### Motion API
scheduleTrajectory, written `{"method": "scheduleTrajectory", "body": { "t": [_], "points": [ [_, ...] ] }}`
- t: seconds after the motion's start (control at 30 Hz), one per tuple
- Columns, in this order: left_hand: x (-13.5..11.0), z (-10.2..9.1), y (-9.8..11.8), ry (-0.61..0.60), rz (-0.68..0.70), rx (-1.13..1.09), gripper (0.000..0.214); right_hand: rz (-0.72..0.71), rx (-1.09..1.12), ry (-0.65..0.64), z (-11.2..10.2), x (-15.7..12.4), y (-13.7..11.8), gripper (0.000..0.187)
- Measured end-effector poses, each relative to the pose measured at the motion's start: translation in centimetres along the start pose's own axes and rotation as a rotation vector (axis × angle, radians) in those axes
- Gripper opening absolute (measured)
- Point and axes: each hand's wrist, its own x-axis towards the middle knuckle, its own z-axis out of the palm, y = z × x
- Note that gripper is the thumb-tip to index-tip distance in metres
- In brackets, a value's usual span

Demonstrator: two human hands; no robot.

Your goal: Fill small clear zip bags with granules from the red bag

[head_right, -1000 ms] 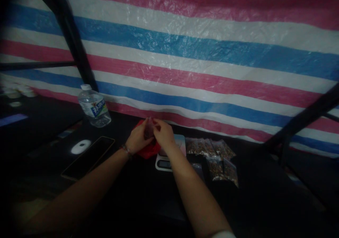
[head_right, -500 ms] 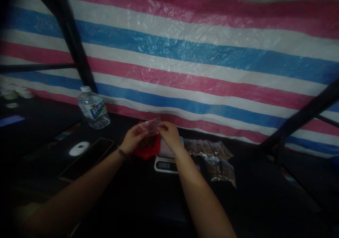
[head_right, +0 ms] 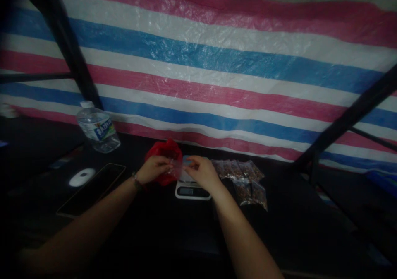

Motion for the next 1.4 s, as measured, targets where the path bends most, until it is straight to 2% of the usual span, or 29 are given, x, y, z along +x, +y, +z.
{"method": "scheduleTrajectory", "body": {
  "t": [0.1,0.2,0.3,0.5,0.73,0.97,1.07,1.17,1.23,1.33,1.4],
  "points": [
    [-0.2,0.4,1.0,-0.103,0.078,0.071,0.021,-0.053,-0.134,-0.015,-0.1,-1.0,-1.2,0.03],
    [-0.4,0.9,1.8,-0.194,0.158,0.113,0.021,-0.132,-0.275,-0.057,0.2,-1.6,-2.5,0.016],
    [-0.5,1.2,2.1,-0.235,0.237,0.173,0.021,-0.174,-0.381,-0.092,0.6,-2.1,-3.2,0.013],
    [-0.7,1.5,2.2,-0.281,0.329,0.237,0.028,-0.146,-0.416,-0.097,1.1,-3.4,-3.1,0.009],
    [-0.8,1.9,2.0,-0.349,0.312,0.266,0.03,-0.15,-0.433,-0.126,1.2,-4.3,-2.8,0.014],
    [-0.7,2.2,2.2,-0.371,0.249,0.26,0.036,-0.179,-0.348,-0.017,1.1,-5.5,-1.8,0.022],
    [-0.8,2.6,2.5,-0.383,0.276,0.291,0.035,-0.181,-0.337,0.056,1.3,-6.4,-1.6,0.022],
    [-0.7,2.1,2.3,-0.37,0.328,0.359,0.034,-0.129,-0.303,0.174,0.2,-7.1,-1.2,0.022],
    [-0.3,1.0,1.8,-0.304,0.317,0.458,0.033,-0.058,-0.267,0.267,-1.3,-7.4,-0.3,0.024],
    [0.3,-1.1,0.5,-0.14,0.188,0.606,0.035,0.104,-0.288,0.35,-4.1,-8.0,2.3,0.033],
    [0.7,-2.1,-0.3,-0.122,0.091,0.658,0.033,0.196,-0.334,0.316,-5.8,-8.5,4.6,0.037]
  ]
}}
